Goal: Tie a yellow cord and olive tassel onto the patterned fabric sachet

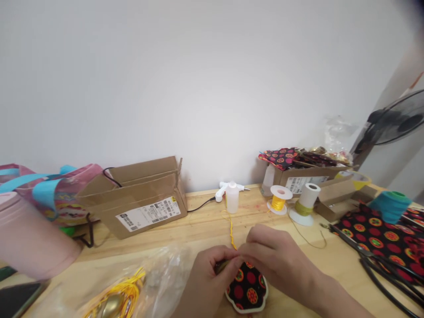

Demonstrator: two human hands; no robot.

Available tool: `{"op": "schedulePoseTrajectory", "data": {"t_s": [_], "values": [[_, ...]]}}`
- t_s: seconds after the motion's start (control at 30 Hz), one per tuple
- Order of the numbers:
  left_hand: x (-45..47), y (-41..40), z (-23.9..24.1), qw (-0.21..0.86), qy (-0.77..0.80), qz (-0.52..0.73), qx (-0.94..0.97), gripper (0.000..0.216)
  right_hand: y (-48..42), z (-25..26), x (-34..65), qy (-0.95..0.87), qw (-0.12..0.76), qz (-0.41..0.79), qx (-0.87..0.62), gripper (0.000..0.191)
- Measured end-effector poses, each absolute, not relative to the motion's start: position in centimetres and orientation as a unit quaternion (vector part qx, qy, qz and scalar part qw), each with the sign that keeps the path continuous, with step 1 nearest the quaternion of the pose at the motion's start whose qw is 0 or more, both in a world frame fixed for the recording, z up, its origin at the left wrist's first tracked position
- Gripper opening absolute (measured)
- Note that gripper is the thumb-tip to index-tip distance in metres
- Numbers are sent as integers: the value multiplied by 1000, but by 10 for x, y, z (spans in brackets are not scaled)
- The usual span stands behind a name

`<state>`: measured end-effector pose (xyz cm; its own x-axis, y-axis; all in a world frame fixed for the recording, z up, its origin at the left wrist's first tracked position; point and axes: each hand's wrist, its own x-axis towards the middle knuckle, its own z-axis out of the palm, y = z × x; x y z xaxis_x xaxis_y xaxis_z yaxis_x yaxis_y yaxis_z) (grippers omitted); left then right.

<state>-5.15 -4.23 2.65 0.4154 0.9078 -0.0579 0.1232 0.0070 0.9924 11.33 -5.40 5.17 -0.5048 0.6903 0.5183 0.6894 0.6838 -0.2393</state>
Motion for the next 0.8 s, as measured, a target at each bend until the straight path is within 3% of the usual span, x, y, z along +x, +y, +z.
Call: {"op": "schedulePoseTrajectory", "data": {"t_s": [0.13,0.27,0.6,0.8], "values": [[-50,-45,29,547,412,353,638,15,-47,48,115,-801,396,172,-415,10],[-50,-44,29,568,413,385,599,16,-42,45,111,-763,408,263,-426,9],[-52,-39,30,503,463,461,566,14,-55,44,102,-812,403,124,-403,17],[-47,-42,33,620,427,483,447,14,-55,46,102,-782,439,190,-400,12]]}}
